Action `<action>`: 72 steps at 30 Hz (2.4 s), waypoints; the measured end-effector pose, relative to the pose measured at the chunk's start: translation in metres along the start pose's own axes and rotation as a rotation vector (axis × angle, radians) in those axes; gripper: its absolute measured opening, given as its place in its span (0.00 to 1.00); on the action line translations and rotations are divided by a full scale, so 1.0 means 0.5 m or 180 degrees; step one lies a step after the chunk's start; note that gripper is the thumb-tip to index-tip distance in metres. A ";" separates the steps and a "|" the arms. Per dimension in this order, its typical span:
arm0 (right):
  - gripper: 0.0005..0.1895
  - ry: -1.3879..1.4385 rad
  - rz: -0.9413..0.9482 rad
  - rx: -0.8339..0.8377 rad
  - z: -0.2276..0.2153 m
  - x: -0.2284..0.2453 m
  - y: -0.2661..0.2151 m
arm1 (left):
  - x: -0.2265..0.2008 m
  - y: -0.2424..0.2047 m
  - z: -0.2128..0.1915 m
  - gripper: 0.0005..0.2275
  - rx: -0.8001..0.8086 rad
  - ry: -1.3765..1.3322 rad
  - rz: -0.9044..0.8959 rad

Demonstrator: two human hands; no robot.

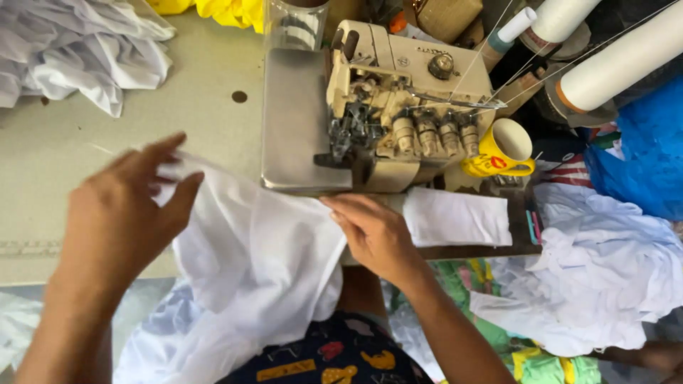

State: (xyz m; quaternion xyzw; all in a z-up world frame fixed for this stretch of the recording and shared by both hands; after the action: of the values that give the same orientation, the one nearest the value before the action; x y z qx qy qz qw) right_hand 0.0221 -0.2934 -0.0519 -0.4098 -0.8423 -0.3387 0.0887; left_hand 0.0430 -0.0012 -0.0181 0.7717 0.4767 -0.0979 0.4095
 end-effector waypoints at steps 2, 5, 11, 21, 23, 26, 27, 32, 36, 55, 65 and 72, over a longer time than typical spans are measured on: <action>0.10 -0.0289 -0.0215 -0.0031 0.008 0.002 0.000 | 0.051 -0.023 0.054 0.18 0.0218 0.0415 -0.0496; 0.04 0.0011 -0.0100 -0.0108 -0.015 0.044 0.019 | -0.063 0.003 0.081 0.23 0.0624 -0.0808 0.0411; 0.19 0.1183 0.0382 -0.0739 -0.040 0.086 0.012 | -0.110 0.018 0.136 0.08 0.1012 -0.1745 0.0317; 0.18 0.0929 0.1811 0.1010 0.040 0.121 -0.045 | -0.122 0.086 -0.024 0.07 -0.0070 -0.1987 0.0467; 0.18 0.1971 0.0920 0.0435 0.013 0.141 -0.036 | -0.122 0.102 -0.058 0.13 -0.0501 -0.1135 0.0847; 0.16 0.2231 0.1344 0.0540 0.026 0.126 -0.052 | -0.107 0.146 -0.021 0.15 -0.0360 -0.0373 0.1170; 0.16 0.2231 0.1339 0.0537 0.043 0.111 -0.067 | -0.093 0.158 0.011 0.15 -0.0361 -0.0370 0.1174; 0.13 0.2744 0.2800 0.1095 0.138 0.024 -0.175 | -0.003 0.162 0.169 0.33 0.0948 -0.0013 0.0185; 0.13 0.2665 0.2744 0.1335 0.141 0.013 -0.207 | -0.045 0.093 0.174 0.21 0.0192 0.0035 0.0550; 0.06 0.2824 0.3133 0.1424 0.161 -0.048 -0.301 | -0.108 0.039 0.222 0.15 -0.0136 -0.0026 0.0824; 0.03 0.1833 0.2751 -0.0612 -0.027 -0.142 -0.364 | -0.233 0.023 0.428 0.10 0.0666 -0.2053 0.1450; 0.10 -0.0545 0.2192 -0.1555 -0.204 -0.269 -0.390 | -0.267 -0.004 0.549 0.10 0.0768 -0.1556 0.1575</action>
State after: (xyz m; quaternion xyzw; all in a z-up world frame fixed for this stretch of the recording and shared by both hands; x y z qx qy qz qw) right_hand -0.0501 -0.5286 -0.1293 -0.7026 -0.5558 -0.4435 0.0267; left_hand 0.0366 -0.2872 -0.1241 0.8602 0.1488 -0.2330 0.4286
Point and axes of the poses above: each hand's wrist, its own y-axis towards the middle knuckle, its own z-axis out of the palm, x = y × z, the point moved 3 cm from there along y, towards the middle knuckle, and after that the axes turned 6 degrees about -y, right-handed, at the moved point
